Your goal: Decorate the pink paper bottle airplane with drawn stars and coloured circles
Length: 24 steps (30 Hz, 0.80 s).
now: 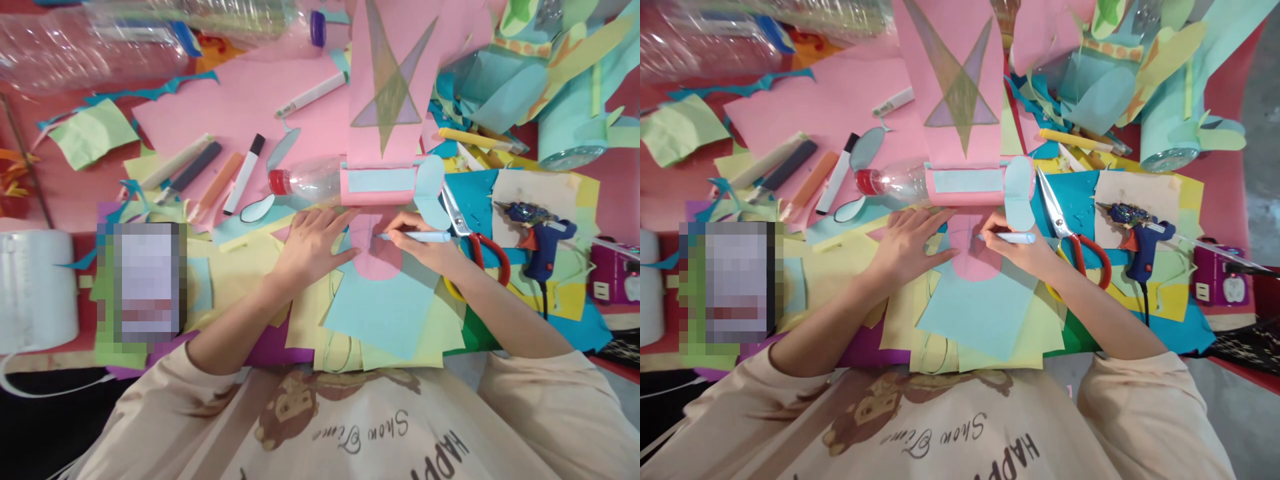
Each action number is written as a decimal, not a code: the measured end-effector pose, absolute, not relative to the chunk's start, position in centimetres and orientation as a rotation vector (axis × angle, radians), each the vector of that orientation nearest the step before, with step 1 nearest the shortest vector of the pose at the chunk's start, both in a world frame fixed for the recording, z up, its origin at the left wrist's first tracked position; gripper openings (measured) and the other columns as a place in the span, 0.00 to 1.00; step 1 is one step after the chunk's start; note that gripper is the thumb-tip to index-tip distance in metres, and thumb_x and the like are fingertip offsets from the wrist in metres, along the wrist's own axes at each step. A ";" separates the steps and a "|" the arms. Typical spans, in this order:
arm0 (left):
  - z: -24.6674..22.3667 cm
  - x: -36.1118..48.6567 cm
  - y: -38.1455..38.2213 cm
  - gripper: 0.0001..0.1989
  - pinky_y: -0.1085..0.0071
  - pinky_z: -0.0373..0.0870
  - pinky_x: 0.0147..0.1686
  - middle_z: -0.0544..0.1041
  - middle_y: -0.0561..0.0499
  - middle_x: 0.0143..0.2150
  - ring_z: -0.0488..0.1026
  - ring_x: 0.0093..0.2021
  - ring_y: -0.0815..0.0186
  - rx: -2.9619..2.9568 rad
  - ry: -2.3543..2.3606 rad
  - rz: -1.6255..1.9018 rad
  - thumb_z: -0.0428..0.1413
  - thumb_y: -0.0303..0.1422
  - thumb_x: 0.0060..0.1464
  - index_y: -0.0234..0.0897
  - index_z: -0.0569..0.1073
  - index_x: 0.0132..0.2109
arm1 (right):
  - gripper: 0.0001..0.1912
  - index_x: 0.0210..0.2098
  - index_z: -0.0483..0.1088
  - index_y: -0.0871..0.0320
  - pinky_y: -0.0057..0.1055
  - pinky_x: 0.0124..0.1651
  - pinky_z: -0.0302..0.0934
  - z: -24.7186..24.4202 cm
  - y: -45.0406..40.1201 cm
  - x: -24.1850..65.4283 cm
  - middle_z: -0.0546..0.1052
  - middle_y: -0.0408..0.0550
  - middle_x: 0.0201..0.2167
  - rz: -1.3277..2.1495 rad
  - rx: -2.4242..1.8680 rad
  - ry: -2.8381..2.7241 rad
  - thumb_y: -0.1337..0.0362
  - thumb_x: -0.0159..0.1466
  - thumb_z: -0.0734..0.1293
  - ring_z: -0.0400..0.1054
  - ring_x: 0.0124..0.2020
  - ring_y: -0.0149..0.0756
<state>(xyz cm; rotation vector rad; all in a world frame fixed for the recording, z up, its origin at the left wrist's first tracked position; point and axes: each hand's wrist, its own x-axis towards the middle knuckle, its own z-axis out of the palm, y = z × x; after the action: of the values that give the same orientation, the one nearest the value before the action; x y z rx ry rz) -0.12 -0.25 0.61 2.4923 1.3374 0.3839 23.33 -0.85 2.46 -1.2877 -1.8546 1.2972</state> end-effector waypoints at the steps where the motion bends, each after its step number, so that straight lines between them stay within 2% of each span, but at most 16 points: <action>1: 0.6 -0.1 -0.2 0.29 0.60 0.63 0.45 0.74 0.47 0.38 0.71 0.41 0.56 2.490 1.336 0.380 0.58 0.42 0.55 0.39 0.66 0.61 | 0.08 0.31 0.68 0.56 0.31 0.38 0.58 2.5 -0.8 23.3 0.72 0.43 0.30 1.262 -1.291 -1.860 0.61 0.65 0.63 0.64 0.33 0.32; 5: 0.6 -0.2 -0.2 0.28 0.60 0.63 0.46 0.74 0.47 0.38 0.71 0.41 0.56 2.480 1.327 0.383 0.57 0.42 0.55 0.39 0.65 0.61 | 0.08 0.32 0.67 0.55 0.31 0.42 0.59 2.5 -0.9 23.2 0.72 0.43 0.32 1.225 -1.304 -1.843 0.60 0.66 0.62 0.65 0.35 0.33; 17: 0.6 -0.1 -0.3 0.28 0.60 0.62 0.46 0.74 0.46 0.40 0.70 0.42 0.56 2.462 1.338 0.389 0.57 0.43 0.55 0.40 0.66 0.61 | 0.07 0.31 0.67 0.55 0.30 0.40 0.59 2.4 -0.8 23.2 0.72 0.43 0.31 1.259 -1.271 -1.853 0.62 0.66 0.63 0.65 0.34 0.32; 24: 0.6 -0.2 -0.3 0.29 0.59 0.63 0.46 0.74 0.47 0.39 0.71 0.42 0.55 2.467 1.340 0.374 0.57 0.43 0.56 0.40 0.65 0.62 | 0.12 0.31 0.65 0.55 0.31 0.40 0.58 2.3 -0.7 23.3 0.71 0.43 0.30 1.239 -1.274 -1.866 0.57 0.67 0.61 0.64 0.33 0.33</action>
<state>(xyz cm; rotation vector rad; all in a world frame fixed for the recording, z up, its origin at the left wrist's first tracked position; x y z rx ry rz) -0.16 -0.28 0.55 2.4671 1.3396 0.3741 23.32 -0.72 2.34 -1.2738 -1.8661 1.2394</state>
